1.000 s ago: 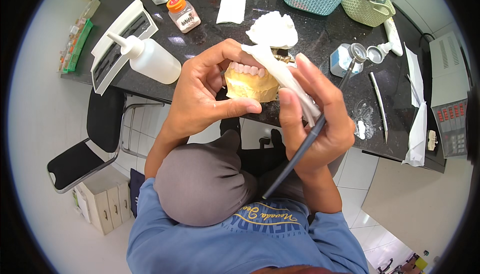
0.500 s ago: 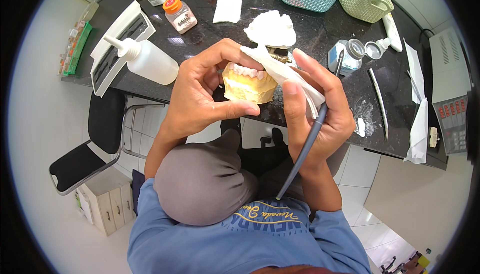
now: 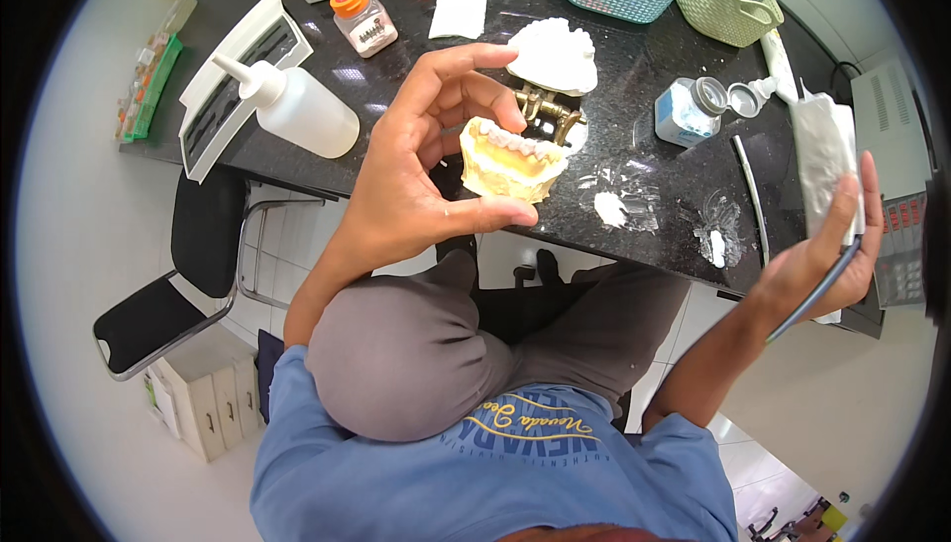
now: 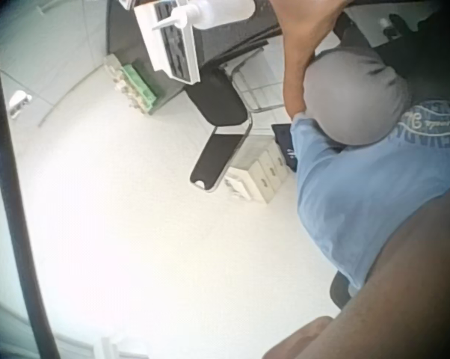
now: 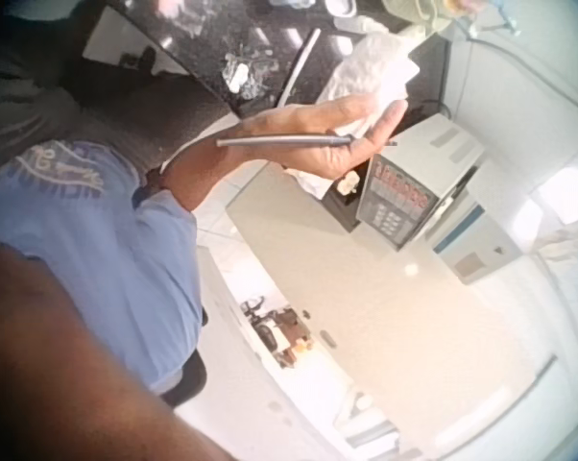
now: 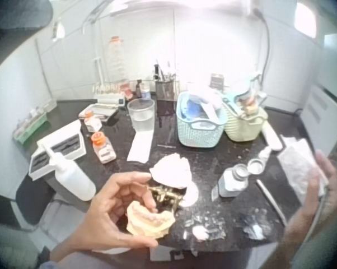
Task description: The person applies a white substance to a dental model using a small brush, occasionally wiping the brush with a paper towel and picking up more substance from a nearby surface.
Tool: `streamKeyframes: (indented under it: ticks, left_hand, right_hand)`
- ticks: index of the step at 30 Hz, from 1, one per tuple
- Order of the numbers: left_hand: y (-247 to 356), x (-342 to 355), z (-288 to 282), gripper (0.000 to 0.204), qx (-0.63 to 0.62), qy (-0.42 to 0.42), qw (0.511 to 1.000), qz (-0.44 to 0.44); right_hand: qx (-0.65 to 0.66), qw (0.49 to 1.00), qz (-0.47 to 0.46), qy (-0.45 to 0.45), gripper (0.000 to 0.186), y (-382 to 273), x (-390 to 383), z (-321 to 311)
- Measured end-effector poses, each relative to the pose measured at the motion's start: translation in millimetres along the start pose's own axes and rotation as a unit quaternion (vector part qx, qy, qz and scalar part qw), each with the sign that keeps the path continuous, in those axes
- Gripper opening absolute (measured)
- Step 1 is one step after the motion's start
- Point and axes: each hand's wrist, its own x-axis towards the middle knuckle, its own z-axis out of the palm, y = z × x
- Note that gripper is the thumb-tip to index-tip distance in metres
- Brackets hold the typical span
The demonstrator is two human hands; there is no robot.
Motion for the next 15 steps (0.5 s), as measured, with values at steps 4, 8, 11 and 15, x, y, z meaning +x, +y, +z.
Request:
streamKeyframes:
  ticks: [4, 8, 11, 15]
  left_hand:
    - [0, 2, 2, 0.088, -0.008, 0.003, 1.0, 0.01]
    - [-5, -1, 1, 0.105, -0.049, 0.036, 0.998, -0.002]
    - [-10, -5, -3, 0.1, -0.068, 0.077, 0.994, 0.04]
    - [-22, -18, -12, 0.058, -0.041, 0.164, 0.976, 0.135]
  right_hand:
    - [-0.179, 0.981, -0.037, -0.066, 0.027, 38, 35, -39]
    - [-0.188, 0.978, -0.085, -0.038, 0.033, 26, 36, -40]
    - [-0.164, 0.976, -0.136, -0.047, 0.028, -6, 28, -28]
    - [-0.072, 0.974, -0.171, -0.13, 0.015, -34, 18, -5]
